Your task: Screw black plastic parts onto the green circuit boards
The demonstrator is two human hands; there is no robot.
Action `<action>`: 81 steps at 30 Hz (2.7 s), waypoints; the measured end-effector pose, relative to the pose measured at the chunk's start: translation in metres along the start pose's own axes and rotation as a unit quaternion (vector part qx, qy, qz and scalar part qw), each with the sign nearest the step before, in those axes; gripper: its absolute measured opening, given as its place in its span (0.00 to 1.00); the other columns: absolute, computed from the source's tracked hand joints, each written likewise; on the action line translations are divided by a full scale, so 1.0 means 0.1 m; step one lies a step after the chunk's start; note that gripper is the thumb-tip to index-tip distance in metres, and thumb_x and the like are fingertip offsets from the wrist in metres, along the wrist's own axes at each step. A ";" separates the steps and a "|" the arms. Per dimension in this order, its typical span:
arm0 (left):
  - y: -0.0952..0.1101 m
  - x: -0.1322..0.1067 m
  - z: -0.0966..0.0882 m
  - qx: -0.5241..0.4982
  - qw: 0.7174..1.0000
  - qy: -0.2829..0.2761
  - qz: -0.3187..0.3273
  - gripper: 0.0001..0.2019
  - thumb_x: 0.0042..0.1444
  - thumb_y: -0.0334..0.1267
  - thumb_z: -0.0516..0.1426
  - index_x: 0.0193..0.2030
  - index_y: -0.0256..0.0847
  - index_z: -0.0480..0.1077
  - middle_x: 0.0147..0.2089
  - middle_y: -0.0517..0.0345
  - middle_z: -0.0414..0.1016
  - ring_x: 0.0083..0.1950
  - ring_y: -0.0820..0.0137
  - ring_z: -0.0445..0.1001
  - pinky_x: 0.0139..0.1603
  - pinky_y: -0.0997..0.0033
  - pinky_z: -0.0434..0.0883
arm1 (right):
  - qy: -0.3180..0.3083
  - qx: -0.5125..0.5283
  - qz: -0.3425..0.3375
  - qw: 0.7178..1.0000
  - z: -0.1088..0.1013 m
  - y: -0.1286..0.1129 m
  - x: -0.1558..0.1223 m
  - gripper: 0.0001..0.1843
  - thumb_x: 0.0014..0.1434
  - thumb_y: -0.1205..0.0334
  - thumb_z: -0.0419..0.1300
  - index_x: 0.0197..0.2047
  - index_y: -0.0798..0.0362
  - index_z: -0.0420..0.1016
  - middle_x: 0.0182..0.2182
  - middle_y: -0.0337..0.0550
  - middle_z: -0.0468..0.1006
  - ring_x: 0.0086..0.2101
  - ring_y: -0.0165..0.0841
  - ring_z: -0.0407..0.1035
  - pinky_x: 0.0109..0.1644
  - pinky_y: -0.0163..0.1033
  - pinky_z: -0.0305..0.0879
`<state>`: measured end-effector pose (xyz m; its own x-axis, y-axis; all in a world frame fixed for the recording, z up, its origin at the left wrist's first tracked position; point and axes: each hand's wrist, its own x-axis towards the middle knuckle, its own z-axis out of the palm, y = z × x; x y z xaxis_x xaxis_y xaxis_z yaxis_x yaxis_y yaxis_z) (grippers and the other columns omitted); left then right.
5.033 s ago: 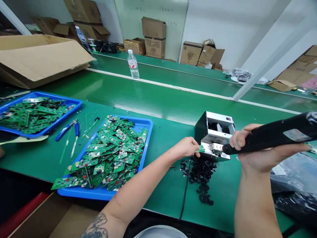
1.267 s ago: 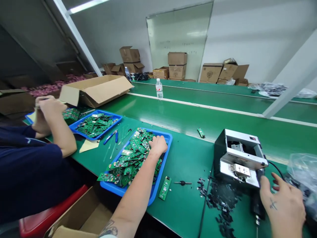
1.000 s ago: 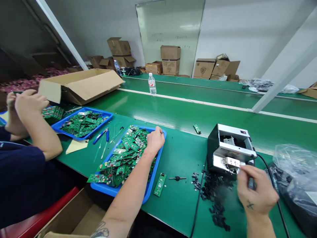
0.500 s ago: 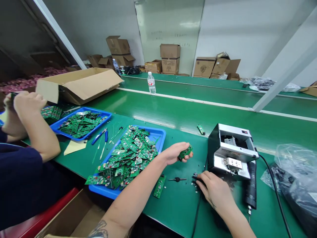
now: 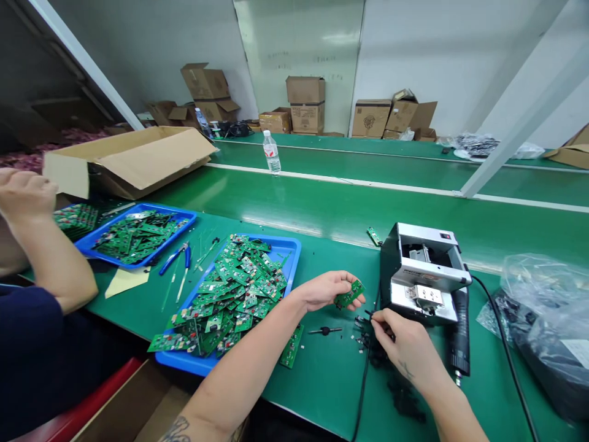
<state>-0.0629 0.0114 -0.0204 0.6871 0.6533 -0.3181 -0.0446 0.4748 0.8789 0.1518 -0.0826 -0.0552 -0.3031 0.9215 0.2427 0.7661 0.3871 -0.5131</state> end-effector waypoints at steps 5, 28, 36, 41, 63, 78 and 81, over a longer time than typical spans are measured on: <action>-0.04 0.04 0.05 -0.002 0.998 0.010 0.064 0.19 0.50 0.30 0.61 0.50 0.35 0.66 0.40 0.51 0.77 0.37 0.71 0.76 0.44 0.66 0.70 | 0.015 0.073 0.021 0.997 -0.06 -0.03 0.03 0.09 0.66 0.59 0.53 0.36 0.51 0.71 0.31 0.41 0.77 0.29 0.30 0.72 0.35 0.35 0.70; -0.09 0.04 -0.02 -0.047 0.996 -0.009 0.078 0.19 0.55 0.44 0.63 0.46 0.37 0.62 0.51 0.37 0.76 0.48 0.59 0.79 0.45 0.64 0.73 | -0.005 0.052 -0.028 0.998 0.07 -0.03 0.03 0.10 0.65 0.61 0.54 0.45 0.49 0.75 0.34 0.42 0.78 0.33 0.33 0.74 0.36 0.37 0.73; -0.05 0.01 0.02 -0.036 0.997 0.012 0.069 0.21 0.52 0.45 0.65 0.47 0.37 0.64 0.46 0.43 0.77 0.42 0.65 0.79 0.44 0.64 0.73 | 0.052 0.035 -0.052 0.997 -0.10 0.06 0.00 0.11 0.64 0.60 0.56 0.46 0.46 0.78 0.43 0.43 0.80 0.41 0.35 0.75 0.49 0.41 0.72; -0.01 -0.01 0.07 0.022 0.998 0.003 0.058 0.20 0.57 0.45 0.60 0.52 0.37 0.66 0.42 0.48 0.75 0.36 0.72 0.74 0.40 0.67 0.73 | 0.258 -0.044 0.205 0.943 -0.71 0.45 -0.33 0.17 0.59 0.45 0.59 0.41 0.46 0.80 0.33 0.40 0.82 0.28 0.33 0.73 0.30 0.35 0.69; -0.21 -0.15 0.58 0.218 0.960 -0.170 -0.052 0.15 0.58 0.49 0.57 0.40 0.39 0.65 0.39 0.53 0.75 0.33 0.74 0.73 0.28 0.75 0.69 | 0.108 -0.084 0.184 0.973 -0.08 -0.41 -1.35 0.10 0.65 0.54 0.56 0.40 0.50 0.72 0.29 0.41 0.75 0.27 0.29 0.72 0.30 0.32 0.67; -0.30 -0.12 0.61 0.121 0.967 -0.176 -0.138 0.21 0.52 0.55 0.62 0.39 0.38 0.66 0.30 0.62 0.67 0.30 0.75 0.70 0.28 0.75 0.66 | 0.118 0.001 0.019 0.993 -0.30 -0.34 -1.04 0.11 0.63 0.71 0.56 0.46 0.50 0.74 0.39 0.44 0.79 0.39 0.32 0.76 0.45 0.35 0.74; -0.32 -0.12 0.62 0.098 0.967 -0.182 -0.148 0.21 0.51 0.55 0.63 0.38 0.38 0.66 0.30 0.62 0.68 0.29 0.76 0.69 0.27 0.75 0.63 | 0.125 0.011 -0.004 0.992 -0.29 -0.35 -0.95 0.14 0.61 0.74 0.56 0.48 0.51 0.73 0.42 0.46 0.78 0.42 0.32 0.75 0.48 0.38 0.74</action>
<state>-0.0245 -0.0483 -0.0225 0.8608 0.2376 -0.4502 0.3060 0.4653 0.8306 0.1699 -0.1845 -0.0363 -0.1559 0.8832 0.4423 0.7508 0.3969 -0.5280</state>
